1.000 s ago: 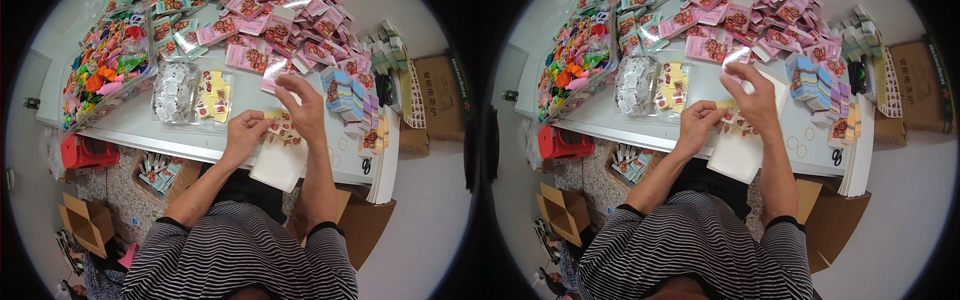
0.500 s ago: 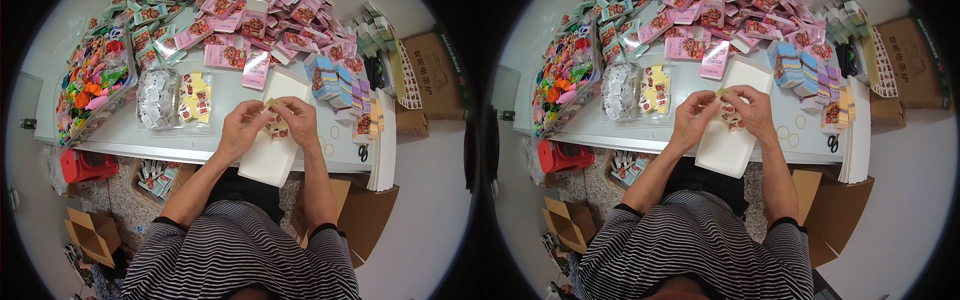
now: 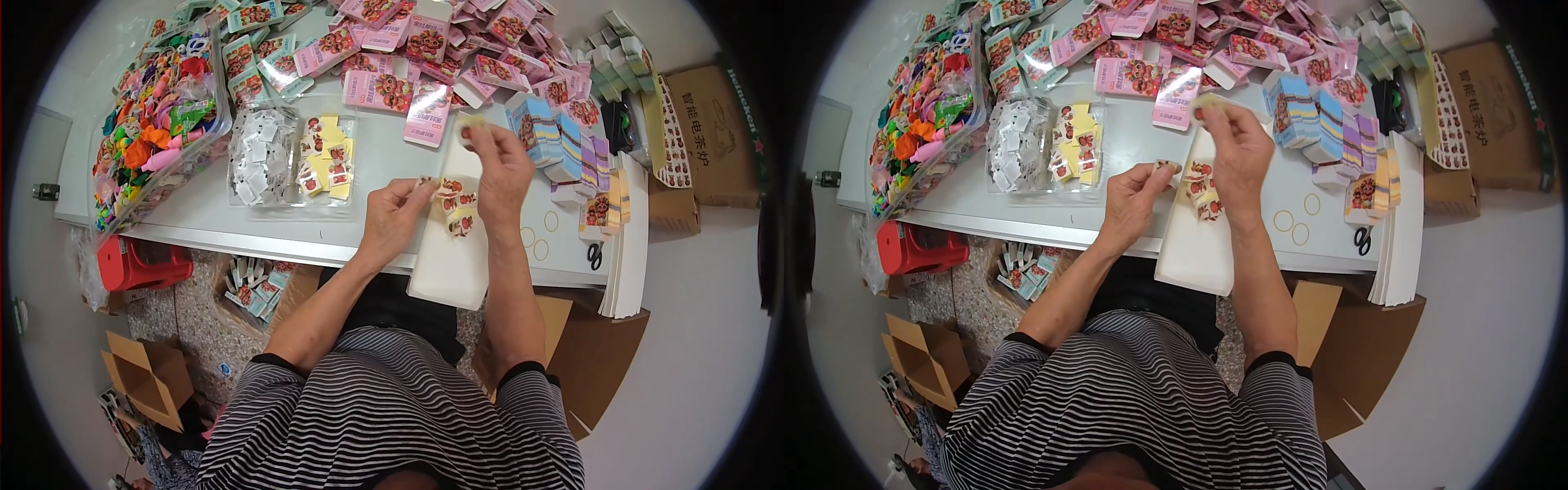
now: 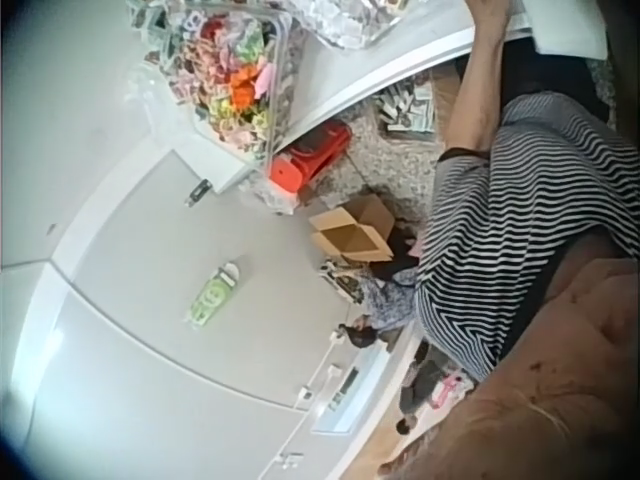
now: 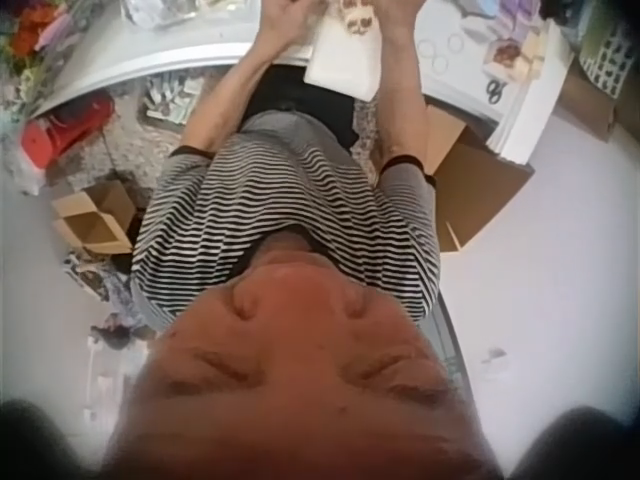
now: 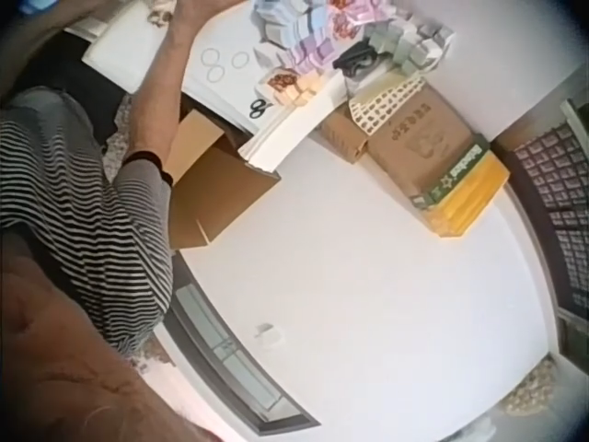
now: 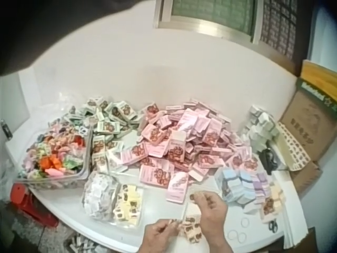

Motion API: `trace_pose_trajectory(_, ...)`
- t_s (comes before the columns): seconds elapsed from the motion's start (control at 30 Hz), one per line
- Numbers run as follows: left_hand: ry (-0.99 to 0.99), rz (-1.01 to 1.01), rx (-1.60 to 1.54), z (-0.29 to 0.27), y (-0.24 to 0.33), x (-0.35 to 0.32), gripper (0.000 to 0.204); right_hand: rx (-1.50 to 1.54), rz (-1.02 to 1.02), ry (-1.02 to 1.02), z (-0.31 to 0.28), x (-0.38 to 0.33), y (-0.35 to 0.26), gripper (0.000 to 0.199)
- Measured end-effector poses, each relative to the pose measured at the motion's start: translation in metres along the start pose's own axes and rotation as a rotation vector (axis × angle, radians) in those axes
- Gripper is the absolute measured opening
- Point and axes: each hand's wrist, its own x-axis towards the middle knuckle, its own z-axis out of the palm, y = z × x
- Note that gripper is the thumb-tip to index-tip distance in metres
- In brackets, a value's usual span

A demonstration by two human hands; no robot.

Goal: Manually packaging small items and candies into small pink plastic bags and sealing them.

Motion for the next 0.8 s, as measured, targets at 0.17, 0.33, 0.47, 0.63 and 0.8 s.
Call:
trace_pose_trajectory(0.17, -0.018, -0.025, -0.345, -0.004, -0.001, 0.000, 0.031, -0.130, -0.024, -0.460, 0.061, 0.006, -0.022, 0.032)
trace_pose_trajectory(0.33, 0.013, -0.009, -0.431, -0.007, -0.006, -0.001, 0.032, -0.453, -0.149, -0.684, 0.084, 0.006, -0.020, 0.048)
trace_pose_trajectory(0.47, 0.021, -0.064, -0.546, 0.002, 0.009, -0.002, 0.032, -0.329, 0.027, -0.566, 0.023, 0.019, -0.010, 0.041)
trace_pose_trajectory(0.63, -0.047, -0.054, -0.536, -0.001, -0.002, 0.002, 0.031, -0.420, 0.001, -0.726, -0.021, 0.000, -0.001, 0.022)
trace_pose_trajectory(0.8, -0.111, -0.151, -0.633, 0.008, 0.013, 0.003, 0.025, -0.255, 0.117, -0.527, -0.028, -0.009, 0.012, 0.018)
